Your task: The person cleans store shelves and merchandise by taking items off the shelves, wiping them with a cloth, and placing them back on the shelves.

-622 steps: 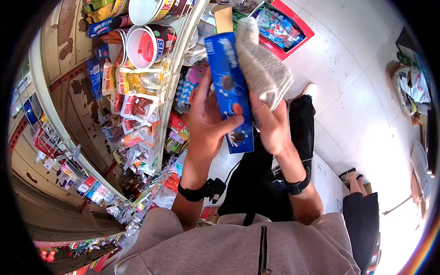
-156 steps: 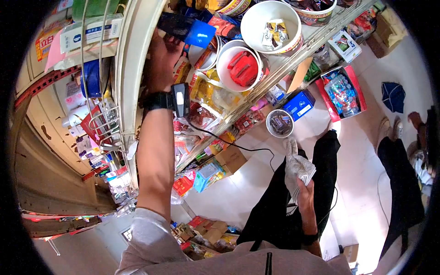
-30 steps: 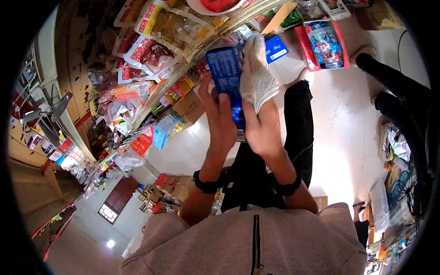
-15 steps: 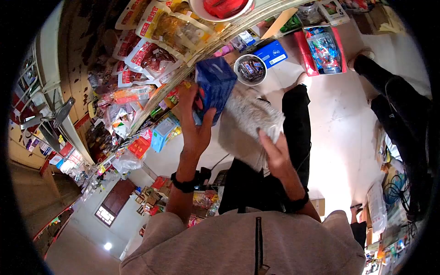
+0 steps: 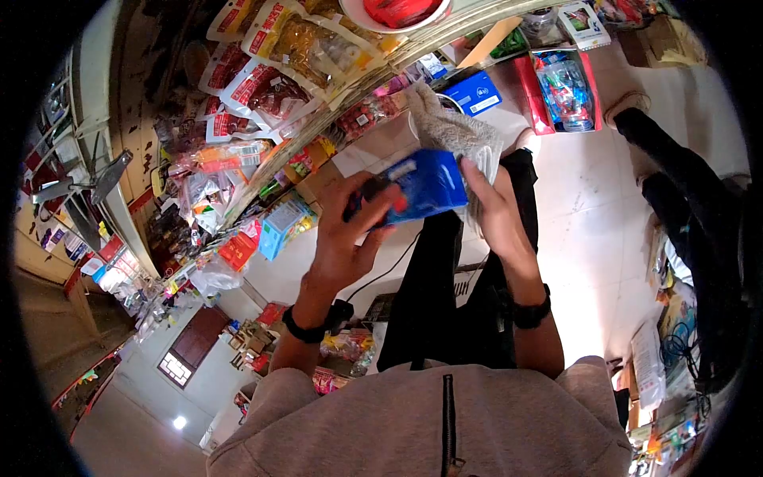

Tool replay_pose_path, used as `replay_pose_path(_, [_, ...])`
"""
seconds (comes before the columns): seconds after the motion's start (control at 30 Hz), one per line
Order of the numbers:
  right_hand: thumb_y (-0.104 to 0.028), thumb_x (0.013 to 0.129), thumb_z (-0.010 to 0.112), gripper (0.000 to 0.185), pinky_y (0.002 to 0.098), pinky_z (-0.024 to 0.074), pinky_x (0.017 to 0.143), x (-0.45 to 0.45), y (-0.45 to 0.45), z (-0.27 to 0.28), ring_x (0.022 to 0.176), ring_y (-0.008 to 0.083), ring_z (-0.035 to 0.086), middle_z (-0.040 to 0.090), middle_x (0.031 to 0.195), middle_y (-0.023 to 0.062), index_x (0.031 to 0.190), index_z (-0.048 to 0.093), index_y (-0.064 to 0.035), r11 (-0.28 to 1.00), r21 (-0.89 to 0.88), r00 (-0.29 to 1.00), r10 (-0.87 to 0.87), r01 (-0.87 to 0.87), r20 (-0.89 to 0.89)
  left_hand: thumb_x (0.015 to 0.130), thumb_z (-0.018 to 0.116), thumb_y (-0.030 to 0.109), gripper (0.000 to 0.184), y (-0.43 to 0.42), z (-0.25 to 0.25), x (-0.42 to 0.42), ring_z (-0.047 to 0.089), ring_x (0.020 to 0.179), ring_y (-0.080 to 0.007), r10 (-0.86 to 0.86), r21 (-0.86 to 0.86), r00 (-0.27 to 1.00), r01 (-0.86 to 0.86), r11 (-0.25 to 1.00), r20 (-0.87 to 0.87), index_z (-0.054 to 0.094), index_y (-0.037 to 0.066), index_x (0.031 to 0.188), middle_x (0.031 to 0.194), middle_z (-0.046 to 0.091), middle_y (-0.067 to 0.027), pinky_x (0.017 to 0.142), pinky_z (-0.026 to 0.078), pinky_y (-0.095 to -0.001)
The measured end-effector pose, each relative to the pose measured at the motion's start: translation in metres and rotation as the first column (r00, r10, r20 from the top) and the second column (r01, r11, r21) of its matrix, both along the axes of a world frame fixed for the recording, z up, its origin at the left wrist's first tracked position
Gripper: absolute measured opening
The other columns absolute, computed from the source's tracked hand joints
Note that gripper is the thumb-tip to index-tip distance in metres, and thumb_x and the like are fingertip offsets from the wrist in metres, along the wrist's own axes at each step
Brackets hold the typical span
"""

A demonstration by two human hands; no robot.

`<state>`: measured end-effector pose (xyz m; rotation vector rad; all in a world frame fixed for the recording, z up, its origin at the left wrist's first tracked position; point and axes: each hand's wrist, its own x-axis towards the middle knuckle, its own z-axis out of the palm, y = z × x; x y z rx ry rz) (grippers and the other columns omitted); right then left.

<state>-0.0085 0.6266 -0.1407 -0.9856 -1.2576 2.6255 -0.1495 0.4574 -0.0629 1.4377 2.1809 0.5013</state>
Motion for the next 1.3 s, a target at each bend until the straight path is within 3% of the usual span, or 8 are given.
replay_pose_path(0.1, [-0.028, 0.1, 0.049, 0.045, 0.0331, 0.0425, 0.095, -0.002, -0.022, -0.02, 0.106, 0.0183, 0.056, 0.06, 0.12, 0.0103, 0.132, 0.049, 0.0047, 0.894, -0.387, 0.974, -0.22, 0.226, 0.062, 0.093, 0.06, 0.008, 0.071, 0.015, -0.007, 0.008, 0.048, 0.12, -0.021, 0.513, 0.162, 0.585, -0.743, 0.65, 0.628, 0.018, 0.005, 0.15, 0.136, 0.044, -0.0101, 0.105, 0.038, -0.0387])
replay_pose_path(0.2, [-0.029, 0.099, 0.051, 0.047, 0.0346, 0.0433, 0.097, -0.001, -0.047, -0.015, 0.111, 0.0215, 0.056, 0.059, 0.122, 0.0117, 0.133, 0.047, 0.0025, 0.671, -0.618, 0.908, -0.364, 0.41, 0.207, 0.097, 0.055, 0.01, 0.057, 0.034, -0.014, -0.002, 0.05, 0.116, -0.0175, 0.397, 0.103, 0.249, -0.929, 0.354, 0.883, 0.027, 0.007, 0.146, 0.132, 0.047, -0.0068, 0.101, 0.039, -0.034])
replay_pose_path(0.33, [-0.03, 0.096, 0.055, 0.052, 0.043, 0.041, 0.103, 0.002, -0.057, -0.012, 0.117, 0.029, 0.055, 0.055, 0.129, 0.0152, 0.137, 0.042, -0.0012, 0.386, -0.759, 0.83, -0.431, 0.524, 0.354, 0.1, 0.052, 0.021, 0.05, 0.022, -0.05, 0.008, 0.049, 0.114, -0.017, 0.648, 0.239, 0.507, -0.855, 0.46, 0.568, 0.032, 0.002, 0.142, 0.131, 0.049, -0.0083, 0.099, 0.041, -0.0317])
replay_pose_path(0.43, [-0.029, 0.096, 0.054, 0.054, 0.0435, 0.0411, 0.103, 0.001, -0.056, -0.006, 0.118, 0.0296, 0.054, 0.054, 0.13, 0.0156, 0.139, 0.038, -0.0001, 0.468, -0.712, 0.834, -0.453, 0.524, 0.316, 0.097, 0.055, 0.009, 0.052, 0.033, -0.049, 0.006, 0.048, 0.116, -0.0143, 0.49, 0.179, 0.254, -0.964, 0.196, 0.834, 0.032, 0.004, 0.143, 0.132, 0.049, -0.0059, 0.101, 0.039, -0.0311])
replay_pose_path(0.73, [-0.027, 0.098, 0.053, 0.049, 0.0398, 0.0446, 0.097, -0.007, -0.055, -0.005, 0.113, 0.0263, 0.057, 0.056, 0.126, 0.014, 0.136, 0.041, 0.0025, 0.604, -0.617, 0.856, -0.442, 0.505, 0.268, 0.094, 0.06, 0.014, 0.072, 0.062, -0.046, 0.008, 0.046, 0.121, -0.0217, 0.591, 0.523, 0.701, -0.704, 0.481, 0.399, 0.014, 0.002, 0.148, 0.138, 0.043, -0.0128, 0.103, 0.039, -0.0364])
replay_pose_path(1.03, [-0.026, 0.097, 0.053, 0.052, 0.0416, 0.0425, 0.101, 0.022, -0.043, -0.012, 0.121, 0.0261, 0.053, 0.054, 0.13, 0.0116, 0.141, 0.037, -0.0032, 0.617, -0.641, 0.884, -0.396, 0.457, 0.248, 0.091, 0.066, 0.008, 0.051, 0.072, -0.028, -0.079, 0.051, 0.111, -0.0187, 0.82, 0.619, 0.53, -0.724, 0.305, 0.216, 0.04, 0.0, 0.134, 0.122, 0.054, -0.0109, 0.099, 0.04, -0.0336])
replay_pose_path(1.17, [-0.027, 0.096, 0.055, 0.054, 0.0409, 0.044, 0.1, 0.048, -0.037, -0.029, 0.118, 0.0265, 0.055, 0.054, 0.129, 0.0115, 0.141, 0.038, -0.0035, 0.659, -0.618, 0.901, -0.357, 0.429, 0.245, 0.09, 0.067, 0.013, 0.049, 0.066, 0.0, -0.163, 0.054, 0.109, -0.0212, 0.81, 0.685, 0.442, -0.725, 0.07, 0.385, 0.043, -0.002, 0.13, 0.126, 0.053, -0.014, 0.098, 0.043, -0.0361])
replay_pose_path(1.3, [-0.03, 0.095, 0.057, 0.054, 0.0406, 0.0448, 0.098, 0.074, -0.045, -0.05, 0.117, 0.0269, 0.055, 0.054, 0.13, 0.0124, 0.14, 0.04, -0.0041, 0.672, -0.552, 0.867, -0.328, 0.494, 0.376, 0.092, 0.064, 0.017, 0.033, 0.07, 0.019, -0.24, 0.06, 0.101, -0.0297, 0.388, 0.401, 0.306, -0.896, -0.192, 0.869, 0.057, 0.001, 0.12, 0.118, 0.061, -0.0134, 0.093, 0.051, -0.0431])
